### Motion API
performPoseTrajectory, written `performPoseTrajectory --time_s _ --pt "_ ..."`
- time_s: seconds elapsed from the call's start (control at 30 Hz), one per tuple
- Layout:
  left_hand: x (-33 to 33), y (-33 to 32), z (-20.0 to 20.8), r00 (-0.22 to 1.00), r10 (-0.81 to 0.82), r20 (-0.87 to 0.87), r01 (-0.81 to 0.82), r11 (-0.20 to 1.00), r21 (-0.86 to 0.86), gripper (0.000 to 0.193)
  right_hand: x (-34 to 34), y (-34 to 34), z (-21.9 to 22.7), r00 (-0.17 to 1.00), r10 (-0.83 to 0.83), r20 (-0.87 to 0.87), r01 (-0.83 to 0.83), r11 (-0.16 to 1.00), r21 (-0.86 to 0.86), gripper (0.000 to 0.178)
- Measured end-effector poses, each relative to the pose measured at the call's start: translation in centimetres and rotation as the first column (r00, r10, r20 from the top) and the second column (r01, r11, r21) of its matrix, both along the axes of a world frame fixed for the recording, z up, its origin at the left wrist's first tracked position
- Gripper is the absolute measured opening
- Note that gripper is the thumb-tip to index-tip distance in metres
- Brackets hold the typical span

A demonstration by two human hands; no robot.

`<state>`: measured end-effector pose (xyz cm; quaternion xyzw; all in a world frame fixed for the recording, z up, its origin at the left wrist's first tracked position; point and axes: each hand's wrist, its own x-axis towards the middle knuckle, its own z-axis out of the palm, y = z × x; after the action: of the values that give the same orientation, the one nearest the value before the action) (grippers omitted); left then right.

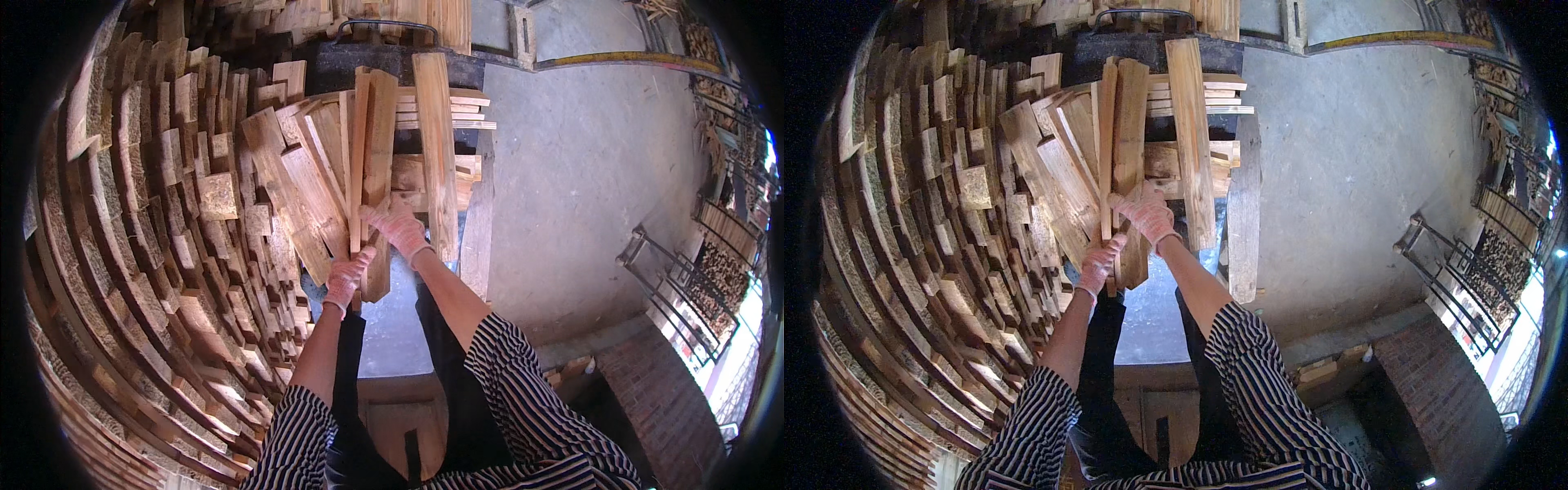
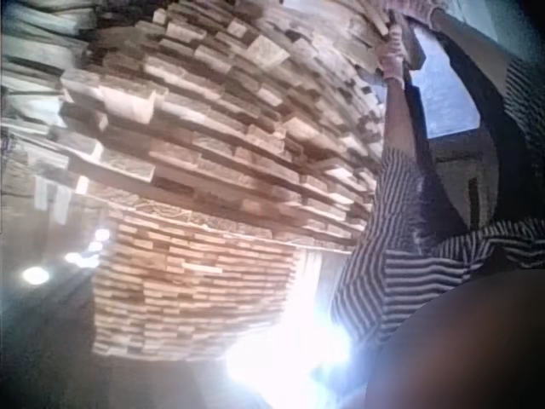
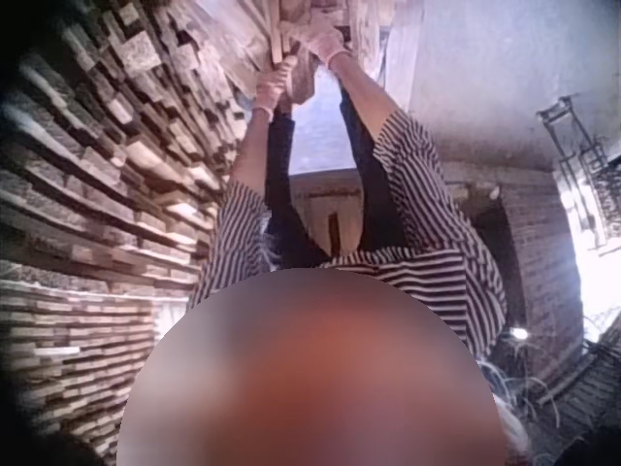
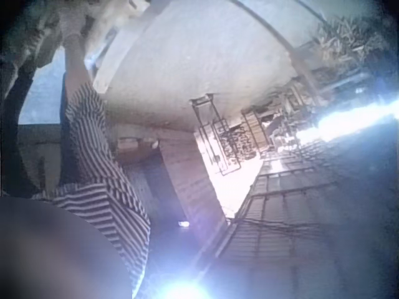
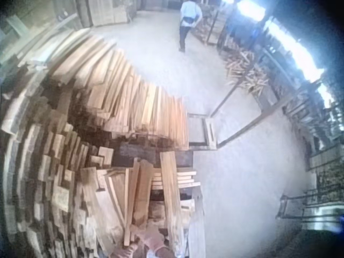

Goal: The person repeatedly picks up wooden planks from a large pile and stacks them onto a growing stack. They handle the planks by hand, aligning them as they build the pile higher.

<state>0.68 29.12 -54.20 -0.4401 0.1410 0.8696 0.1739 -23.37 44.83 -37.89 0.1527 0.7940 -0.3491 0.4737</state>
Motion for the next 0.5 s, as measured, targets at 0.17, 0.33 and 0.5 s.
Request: performPoseTrajectory --time_s 0.17,0.33,0.5 --pt "-3.3 0.9 1.5 0.885 0.276 0.375 -0.435 0.776 0.457 0.033 0.6 1.6 -0.3 0.993 -0.119 -0.025 0.120 0.991 0.057 0.103" --pt "-7.4 2.2 19.9 0.929 -0.369 0.003 0.312 0.781 -0.541 0.029 1.2 2.9 5.6 0.925 -0.317 0.210 0.376 0.844 -0.382 0.064" --pt "-7.7 6.2 34.2 0.663 -0.693 0.282 0.663 0.369 -0.651 0.076 6.4 7.5 7.9 0.662 0.164 -0.731 -0.557 0.760 -0.334 0.039"
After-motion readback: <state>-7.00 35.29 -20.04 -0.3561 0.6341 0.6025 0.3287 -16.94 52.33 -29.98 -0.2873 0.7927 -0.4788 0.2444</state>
